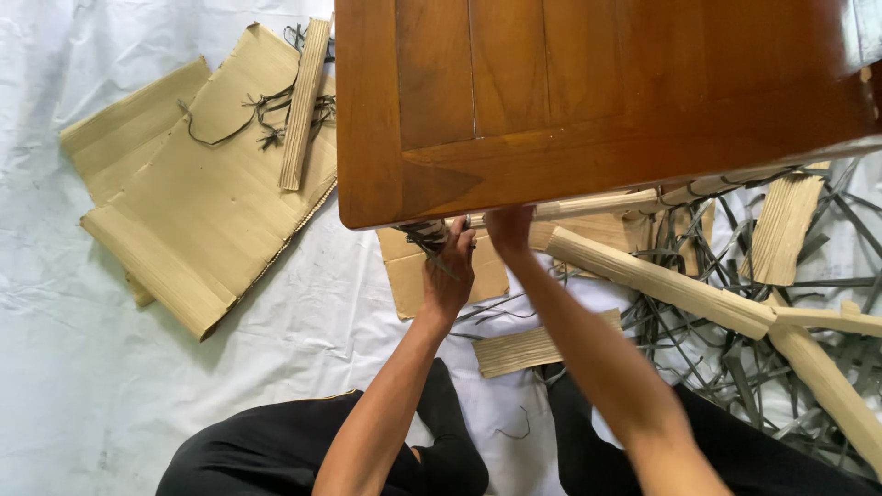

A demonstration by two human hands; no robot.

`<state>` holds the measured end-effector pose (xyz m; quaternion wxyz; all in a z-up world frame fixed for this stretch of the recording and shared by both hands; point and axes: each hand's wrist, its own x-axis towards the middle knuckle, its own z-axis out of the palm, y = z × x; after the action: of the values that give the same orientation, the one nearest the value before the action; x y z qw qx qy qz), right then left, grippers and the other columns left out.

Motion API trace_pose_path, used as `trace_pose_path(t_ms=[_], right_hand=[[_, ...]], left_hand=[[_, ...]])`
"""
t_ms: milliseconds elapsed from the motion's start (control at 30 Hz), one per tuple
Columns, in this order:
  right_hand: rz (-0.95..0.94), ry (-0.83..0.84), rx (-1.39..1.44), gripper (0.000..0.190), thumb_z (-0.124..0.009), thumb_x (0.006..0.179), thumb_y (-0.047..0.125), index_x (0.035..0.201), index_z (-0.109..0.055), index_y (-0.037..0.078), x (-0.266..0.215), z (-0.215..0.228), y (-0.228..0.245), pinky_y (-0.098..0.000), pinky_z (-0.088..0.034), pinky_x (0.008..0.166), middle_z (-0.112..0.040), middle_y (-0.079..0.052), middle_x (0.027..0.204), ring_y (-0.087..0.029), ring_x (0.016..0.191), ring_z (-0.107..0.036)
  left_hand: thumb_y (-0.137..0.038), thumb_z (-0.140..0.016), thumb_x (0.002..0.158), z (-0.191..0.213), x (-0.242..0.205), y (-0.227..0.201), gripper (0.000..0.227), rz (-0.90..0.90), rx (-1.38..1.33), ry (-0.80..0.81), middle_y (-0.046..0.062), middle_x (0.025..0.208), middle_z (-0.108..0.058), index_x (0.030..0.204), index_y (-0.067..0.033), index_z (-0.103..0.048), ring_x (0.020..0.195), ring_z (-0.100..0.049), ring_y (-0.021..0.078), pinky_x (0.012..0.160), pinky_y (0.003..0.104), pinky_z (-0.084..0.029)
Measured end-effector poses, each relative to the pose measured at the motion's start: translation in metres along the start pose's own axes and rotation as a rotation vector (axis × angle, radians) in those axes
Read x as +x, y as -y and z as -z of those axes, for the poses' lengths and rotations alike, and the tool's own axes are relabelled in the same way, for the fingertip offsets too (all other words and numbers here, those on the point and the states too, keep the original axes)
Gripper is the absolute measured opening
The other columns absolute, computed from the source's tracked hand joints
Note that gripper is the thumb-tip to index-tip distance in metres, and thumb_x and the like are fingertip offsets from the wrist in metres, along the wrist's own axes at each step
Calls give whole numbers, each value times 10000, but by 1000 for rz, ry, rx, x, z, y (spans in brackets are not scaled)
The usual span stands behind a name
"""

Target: The person unwraps plastic ties and cardboard from the legs of a wooden chair.

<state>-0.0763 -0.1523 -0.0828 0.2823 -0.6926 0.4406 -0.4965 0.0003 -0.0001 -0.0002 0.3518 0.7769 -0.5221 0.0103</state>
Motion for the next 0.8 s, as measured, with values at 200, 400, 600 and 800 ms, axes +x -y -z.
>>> trace_pose_path(t_ms=[200,400,600,800], right_hand=[[-612,11,585,179,-538,1120,172,1069,-568,3,-80,11,55,-306,-495,775,-605,-68,951,-171,850,-544],[-605,382,626,366,-464,872,-44,1199,-617,17,-89,-16,3,-270,-542,820,-690,-46,1106,-132,993,-642],[-707,431,702,373,-479,886,-73,1213,-628,26,-81,-44,-22,-276,-521,850,-671,-40,1103,-139,1023,-630],[-927,438,910,191,-509,1011,62,1168,-616,69,-101,-72,-74,-310,-527,814,-661,-39,1037,-160,952,-624]], left_hand=[[-91,-597,959,1,-2,2,226,20,34,37,92,1422,-618,1181,-60,-625,1154,-656,330,856,444,-563],[-53,-582,908,4,9,-5,201,122,43,133,73,1406,-627,1092,-95,-651,1091,-673,337,822,460,-561],[-126,-582,952,-7,12,-2,89,132,15,47,90,1175,-683,1008,-104,-646,1025,-692,359,818,475,-551],[-167,-580,984,-8,18,-5,114,150,28,51,129,1074,-681,1021,-86,-651,979,-673,385,798,492,-533]])
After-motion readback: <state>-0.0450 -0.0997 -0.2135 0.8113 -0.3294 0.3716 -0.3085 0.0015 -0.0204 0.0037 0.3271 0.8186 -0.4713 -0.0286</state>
